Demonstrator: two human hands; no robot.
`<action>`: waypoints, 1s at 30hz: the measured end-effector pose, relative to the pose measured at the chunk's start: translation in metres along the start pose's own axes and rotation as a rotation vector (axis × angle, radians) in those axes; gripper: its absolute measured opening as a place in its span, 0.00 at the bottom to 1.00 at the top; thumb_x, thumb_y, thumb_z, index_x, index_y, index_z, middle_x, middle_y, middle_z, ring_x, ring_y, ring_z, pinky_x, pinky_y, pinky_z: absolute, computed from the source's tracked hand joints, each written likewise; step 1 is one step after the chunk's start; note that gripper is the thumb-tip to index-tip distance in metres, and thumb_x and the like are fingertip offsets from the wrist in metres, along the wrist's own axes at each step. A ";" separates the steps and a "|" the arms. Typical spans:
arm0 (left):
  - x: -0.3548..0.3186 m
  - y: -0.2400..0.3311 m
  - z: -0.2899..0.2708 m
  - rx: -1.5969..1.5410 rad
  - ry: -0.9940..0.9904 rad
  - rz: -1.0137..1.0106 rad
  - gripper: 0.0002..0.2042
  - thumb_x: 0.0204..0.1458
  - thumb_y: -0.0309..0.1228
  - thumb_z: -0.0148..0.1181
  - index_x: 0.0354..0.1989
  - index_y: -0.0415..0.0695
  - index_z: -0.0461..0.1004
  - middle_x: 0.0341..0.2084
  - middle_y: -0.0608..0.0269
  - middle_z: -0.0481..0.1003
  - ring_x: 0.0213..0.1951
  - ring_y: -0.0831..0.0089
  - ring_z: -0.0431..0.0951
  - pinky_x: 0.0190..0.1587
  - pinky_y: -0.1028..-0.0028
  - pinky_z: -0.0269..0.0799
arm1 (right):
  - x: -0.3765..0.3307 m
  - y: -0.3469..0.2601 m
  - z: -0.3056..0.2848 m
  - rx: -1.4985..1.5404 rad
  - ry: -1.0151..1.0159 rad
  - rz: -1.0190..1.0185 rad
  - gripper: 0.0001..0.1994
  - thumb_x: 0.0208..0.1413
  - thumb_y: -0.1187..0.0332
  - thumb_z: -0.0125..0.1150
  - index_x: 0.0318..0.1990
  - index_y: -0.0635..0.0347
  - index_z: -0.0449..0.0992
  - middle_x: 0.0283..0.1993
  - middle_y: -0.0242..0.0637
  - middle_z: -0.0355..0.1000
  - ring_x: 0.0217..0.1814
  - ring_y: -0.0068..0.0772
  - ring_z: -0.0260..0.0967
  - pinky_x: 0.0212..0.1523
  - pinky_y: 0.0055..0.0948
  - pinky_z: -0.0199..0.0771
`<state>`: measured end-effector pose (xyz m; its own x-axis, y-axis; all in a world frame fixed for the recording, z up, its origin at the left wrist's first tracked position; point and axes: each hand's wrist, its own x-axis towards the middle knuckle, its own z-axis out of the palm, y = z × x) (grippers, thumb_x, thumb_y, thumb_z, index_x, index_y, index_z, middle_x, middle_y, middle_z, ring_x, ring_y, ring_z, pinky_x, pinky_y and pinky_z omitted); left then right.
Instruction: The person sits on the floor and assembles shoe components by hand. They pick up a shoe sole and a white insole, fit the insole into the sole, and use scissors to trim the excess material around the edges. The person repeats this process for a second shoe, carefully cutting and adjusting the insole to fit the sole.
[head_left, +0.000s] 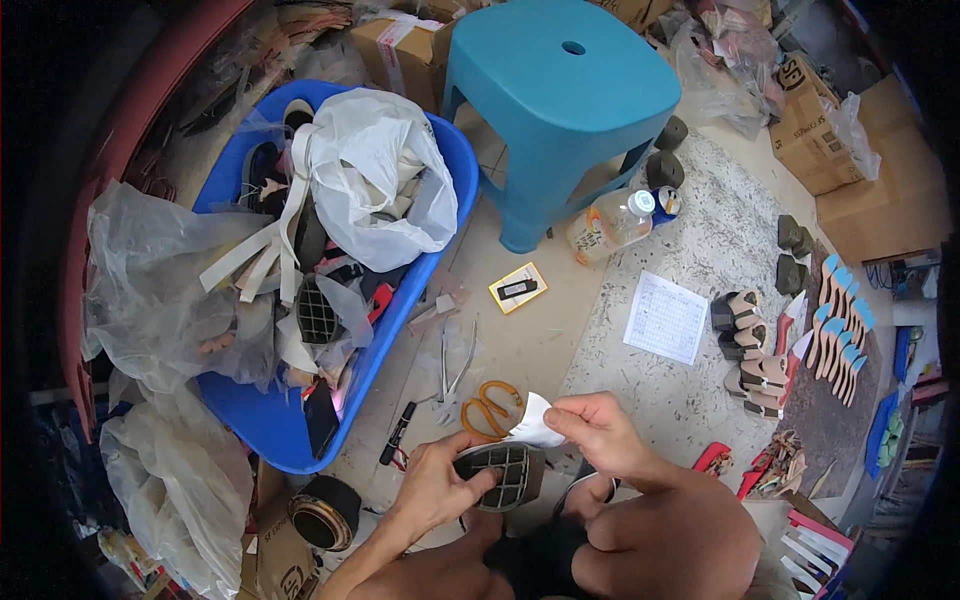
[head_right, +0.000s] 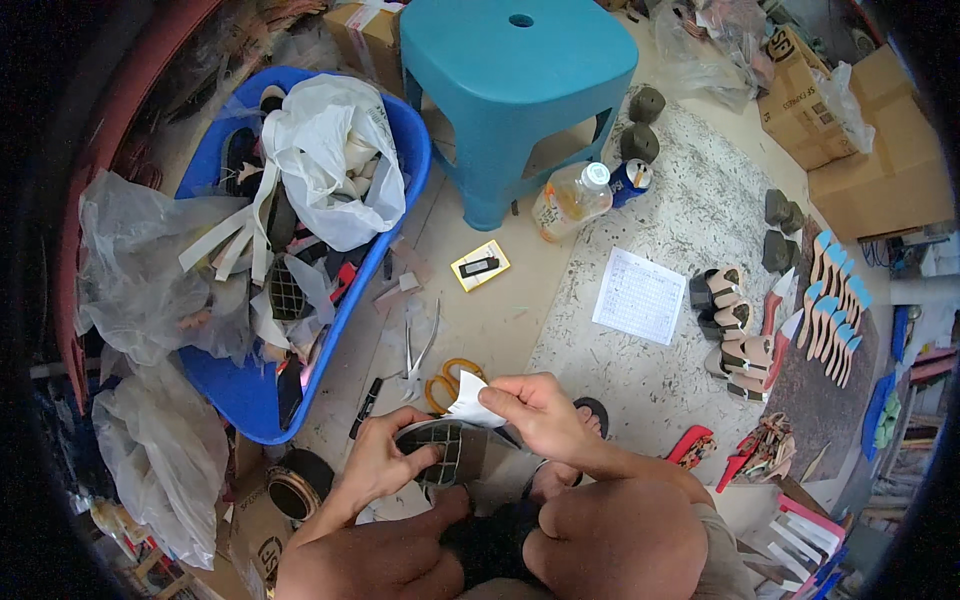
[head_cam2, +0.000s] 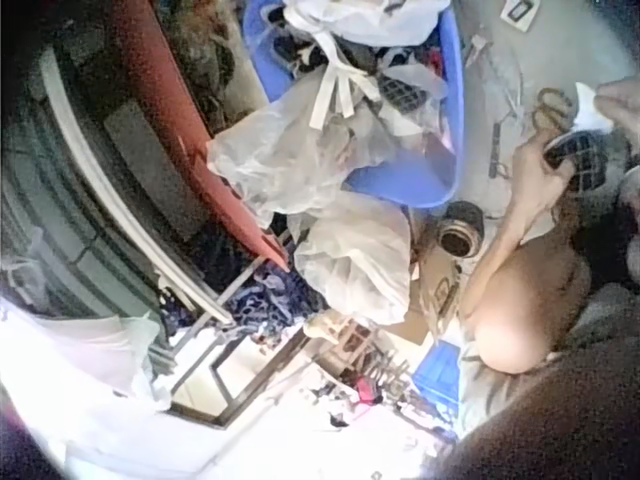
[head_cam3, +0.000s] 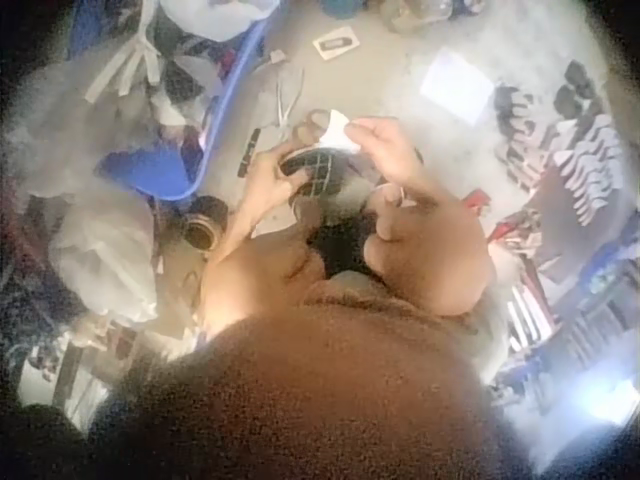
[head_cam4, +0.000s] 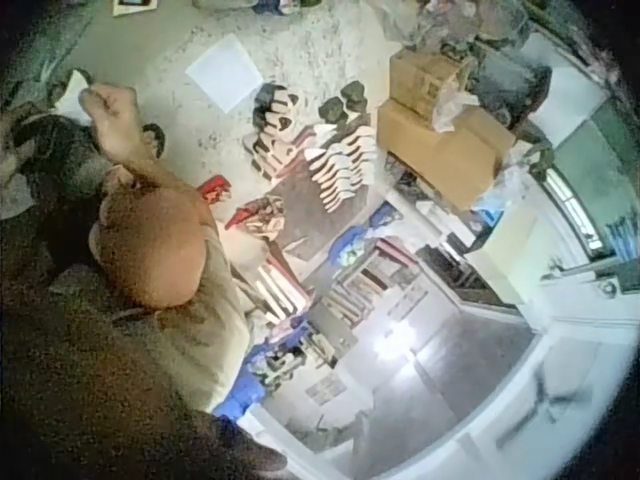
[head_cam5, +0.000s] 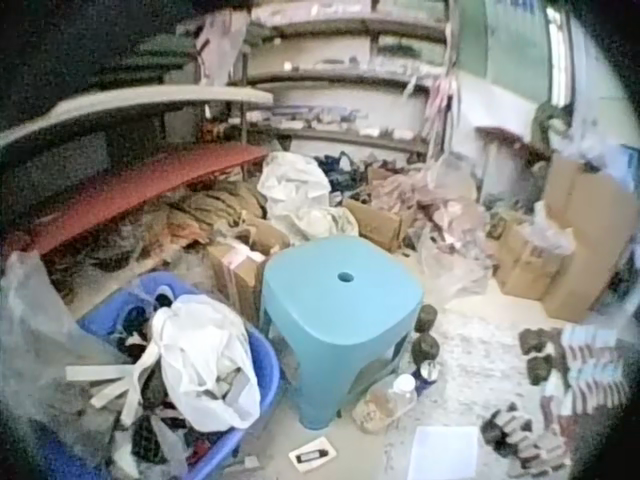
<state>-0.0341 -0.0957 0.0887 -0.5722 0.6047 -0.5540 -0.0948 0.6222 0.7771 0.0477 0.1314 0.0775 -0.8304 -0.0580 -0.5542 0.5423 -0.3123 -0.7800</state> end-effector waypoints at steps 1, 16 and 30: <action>0.000 0.003 0.000 0.013 0.006 -0.012 0.18 0.43 0.33 0.66 0.45 0.42 0.78 0.27 0.51 0.81 0.20 0.66 0.78 0.29 0.67 0.74 | 0.000 0.000 0.000 -0.014 0.002 0.003 0.13 0.67 0.66 0.52 0.40 0.67 0.78 0.29 0.21 0.69 0.30 0.10 0.58 0.30 0.18 0.60; 0.007 0.014 0.001 0.200 0.178 0.104 0.17 0.42 0.32 0.63 0.42 0.41 0.79 0.31 0.49 0.78 0.26 0.54 0.79 0.36 0.60 0.74 | 0.004 -0.003 -0.004 -0.166 -0.007 -0.060 0.11 0.66 0.67 0.52 0.37 0.66 0.76 0.25 0.19 0.62 0.28 0.11 0.55 0.28 0.19 0.58; 0.009 0.015 0.001 0.308 0.263 0.109 0.18 0.42 0.33 0.63 0.43 0.40 0.79 0.27 0.52 0.73 0.30 0.53 0.77 0.35 0.58 0.73 | -0.002 -0.003 0.000 -0.420 0.235 -0.263 0.09 0.63 0.69 0.57 0.40 0.67 0.79 0.19 0.29 0.66 0.23 0.13 0.57 0.22 0.22 0.59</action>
<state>-0.0396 -0.0799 0.0950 -0.7576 0.5527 -0.3471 0.2032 0.7051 0.6794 0.0473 0.1322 0.0811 -0.9199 0.1998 -0.3375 0.3648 0.1202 -0.9233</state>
